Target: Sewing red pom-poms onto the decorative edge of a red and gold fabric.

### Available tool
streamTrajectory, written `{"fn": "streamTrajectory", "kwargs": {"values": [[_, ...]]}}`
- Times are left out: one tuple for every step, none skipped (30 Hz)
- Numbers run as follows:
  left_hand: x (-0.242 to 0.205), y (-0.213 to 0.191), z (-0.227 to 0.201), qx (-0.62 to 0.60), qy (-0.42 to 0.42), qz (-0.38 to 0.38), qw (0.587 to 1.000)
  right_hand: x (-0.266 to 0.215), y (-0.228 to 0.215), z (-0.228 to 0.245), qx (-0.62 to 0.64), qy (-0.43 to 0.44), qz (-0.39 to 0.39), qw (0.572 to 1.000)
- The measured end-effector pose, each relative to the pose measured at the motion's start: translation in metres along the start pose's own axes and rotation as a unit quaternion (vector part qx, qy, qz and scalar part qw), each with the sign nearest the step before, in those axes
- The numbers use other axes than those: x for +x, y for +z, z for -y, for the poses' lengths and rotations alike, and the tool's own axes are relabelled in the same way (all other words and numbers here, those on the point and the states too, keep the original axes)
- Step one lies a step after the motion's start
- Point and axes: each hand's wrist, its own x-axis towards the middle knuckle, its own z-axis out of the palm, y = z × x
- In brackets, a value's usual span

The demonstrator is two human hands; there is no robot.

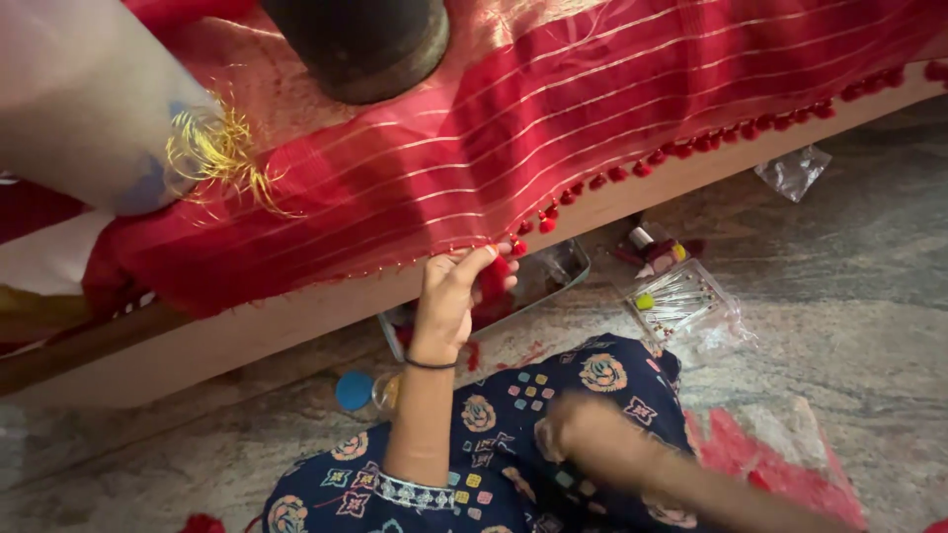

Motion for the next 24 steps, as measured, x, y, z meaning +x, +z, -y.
{"fn": "streamTrajectory", "kwargs": {"values": [[-0.001,-0.001,-0.002,-0.005,-0.022,-0.003,1.0,0.003,-0.03,-0.012,0.016,-0.015,-0.207,0.978],[-0.001,-0.004,0.001,-0.006,-0.024,-0.005,1.0,0.007,-0.074,-0.015,0.017,-0.015,-0.205,0.979],[0.001,-0.006,0.003,-0.01,-0.039,-0.008,0.999,0.013,-0.12,-0.02,-0.044,-0.022,-0.281,0.958],[0.002,-0.008,0.004,-0.013,-0.054,-0.011,0.998,0.018,-0.166,-0.024,-0.104,-0.029,-0.355,0.929],[0.003,-0.007,0.004,-0.013,-0.051,-0.01,0.999,0.023,-0.182,-0.027,-0.107,-0.03,-0.356,0.928],[0.004,-0.006,0.003,-0.026,-0.053,-0.01,0.998,0.027,-0.198,-0.03,-0.124,-0.042,-0.392,0.911],[0.004,-0.005,0.002,-0.038,-0.058,-0.01,0.998,0.031,-0.213,-0.033,-0.14,-0.053,-0.427,0.892],[0.004,-0.005,0.004,-0.037,-0.056,-0.008,0.998,0.032,-0.212,-0.036,-0.143,-0.053,-0.428,0.891],[0.002,-0.006,0.006,-0.047,-0.063,-0.013,0.997,0.032,-0.21,-0.04,-0.139,-0.055,-0.419,0.895],[0.002,-0.007,0.008,-0.057,-0.069,-0.018,0.996,0.034,-0.208,-0.043,-0.135,-0.057,-0.411,0.9],[0.002,-0.007,0.007,-0.055,-0.069,-0.018,0.996,0.03,-0.203,-0.044,-0.135,-0.057,-0.412,0.899],[0.003,-0.007,0.006,-0.055,-0.07,-0.024,0.996,0.026,-0.199,-0.045,-0.107,-0.053,-0.407,0.906],[0.003,-0.006,0.008,-0.055,-0.074,-0.031,0.995,0.021,-0.192,-0.046,-0.078,-0.047,-0.4,0.912],[0.002,-0.005,0.005,-0.054,-0.076,-0.031,0.995,0.017,-0.188,-0.051,-0.076,-0.046,-0.4,0.912],[0.0,-0.003,0.004,-0.043,-0.069,-0.034,0.996,0.013,-0.183,-0.054,0.041,0.016,-0.382,0.923],[-0.002,-0.001,0.003,-0.031,-0.063,-0.037,0.997,0.008,-0.177,-0.058,0.157,0.078,-0.357,0.918],[-0.002,-0.001,0.005,-0.03,-0.065,-0.035,0.997,0.011,-0.175,-0.064,0.158,0.08,-0.358,0.917],[-0.003,-0.001,0.008,-0.001,-0.021,-0.033,0.999,0.015,-0.172,-0.07,0.3,0.159,-0.304,0.89],[-0.003,0.0,0.01,0.028,0.025,-0.03,0.999,0.018,-0.17,-0.076,0.434,0.233,-0.242,0.836],[-0.004,0.007,0.005,0.029,0.024,-0.028,0.999,0.025,-0.178,-0.078,0.434,0.234,-0.244,0.835],[-0.008,0.013,0.001,0.053,0.067,-0.026,0.996,0.031,-0.184,-0.08,0.512,0.262,-0.21,0.79],[-0.012,0.019,-0.003,0.076,0.109,-0.025,0.991,0.038,-0.191,-0.081,0.585,0.288,-0.173,0.738],[-0.015,0.021,-0.004,0.079,0.108,-0.027,0.991,0.042,-0.191,-0.086,0.588,0.286,-0.172,0.737],[-0.017,0.023,-0.006,0.12,0.12,-0.044,0.985,0.045,-0.191,-0.092,0.644,0.256,-0.152,0.705]]}}
